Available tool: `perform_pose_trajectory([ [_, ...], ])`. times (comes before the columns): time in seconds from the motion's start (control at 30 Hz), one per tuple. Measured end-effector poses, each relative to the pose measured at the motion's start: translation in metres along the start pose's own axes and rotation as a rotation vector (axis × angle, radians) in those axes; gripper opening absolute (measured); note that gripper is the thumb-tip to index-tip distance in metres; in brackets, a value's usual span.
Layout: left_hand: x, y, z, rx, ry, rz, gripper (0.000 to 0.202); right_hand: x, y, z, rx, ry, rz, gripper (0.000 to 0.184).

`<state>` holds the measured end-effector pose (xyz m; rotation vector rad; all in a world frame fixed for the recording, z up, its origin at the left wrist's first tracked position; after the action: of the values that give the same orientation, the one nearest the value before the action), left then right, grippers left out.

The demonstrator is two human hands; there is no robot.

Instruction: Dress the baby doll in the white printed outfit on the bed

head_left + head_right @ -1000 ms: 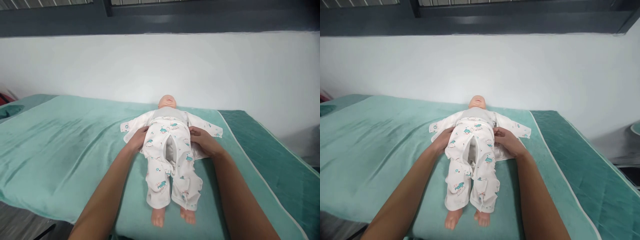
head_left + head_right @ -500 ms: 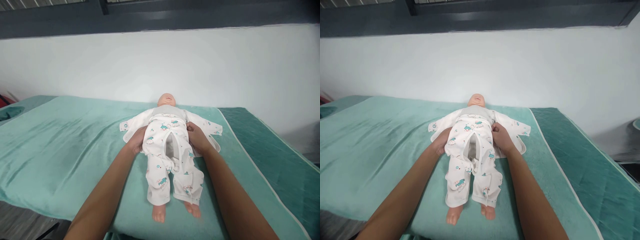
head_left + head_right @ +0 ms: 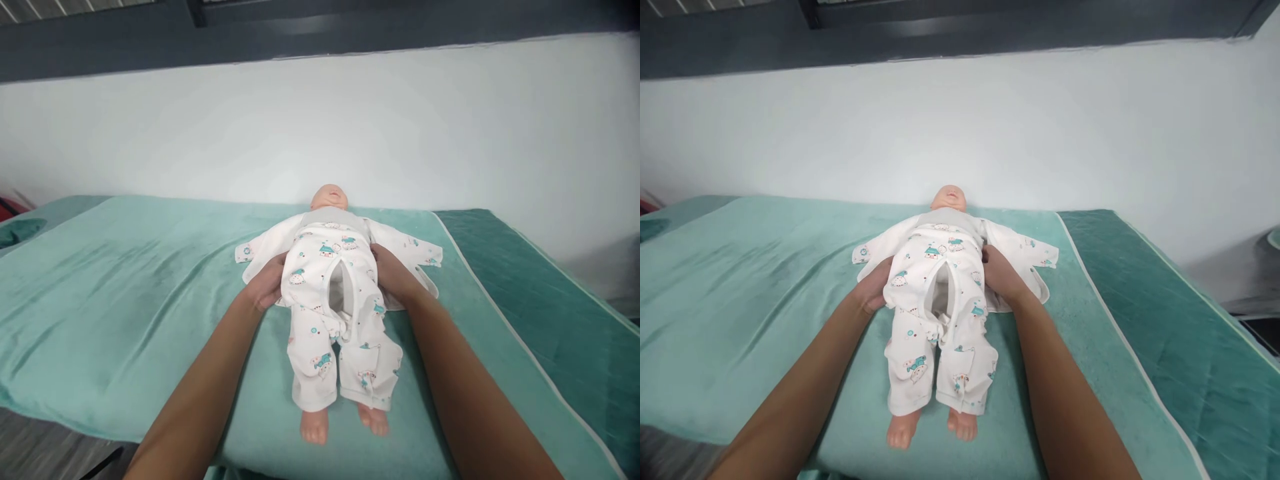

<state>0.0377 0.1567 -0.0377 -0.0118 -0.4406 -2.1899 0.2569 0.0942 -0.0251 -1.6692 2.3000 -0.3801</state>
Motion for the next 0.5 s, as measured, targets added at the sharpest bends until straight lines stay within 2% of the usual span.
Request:
perform_pose_trajectory([
  [0.13,0.001,0.002,0.000,-0.029,-0.020,0.007,0.043,0.000,0.005,0.004,-0.128,-0.008,0.027,0.020],
  [0.3,-0.002,0.001,-0.002,0.000,-0.003,-0.008,0.039,0.001,0.020,0.003,-0.490,0.044,-0.069,0.034],
  [0.5,-0.001,0.001,0.002,-0.070,0.061,0.021,0.051,0.002,0.020,-0.003,-0.501,-0.005,-0.035,0.037],
])
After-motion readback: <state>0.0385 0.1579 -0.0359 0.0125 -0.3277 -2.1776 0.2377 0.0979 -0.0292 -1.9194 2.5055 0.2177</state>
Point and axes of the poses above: each hand's wrist, its own x-axis away from the middle knuckle, its own y-axis out of the palm, z = x × y, the point moved 7 cm from there along -x, towards the middle knuckle, and after that the axes turned 2 degrees about -y, right-handed, at the moved point
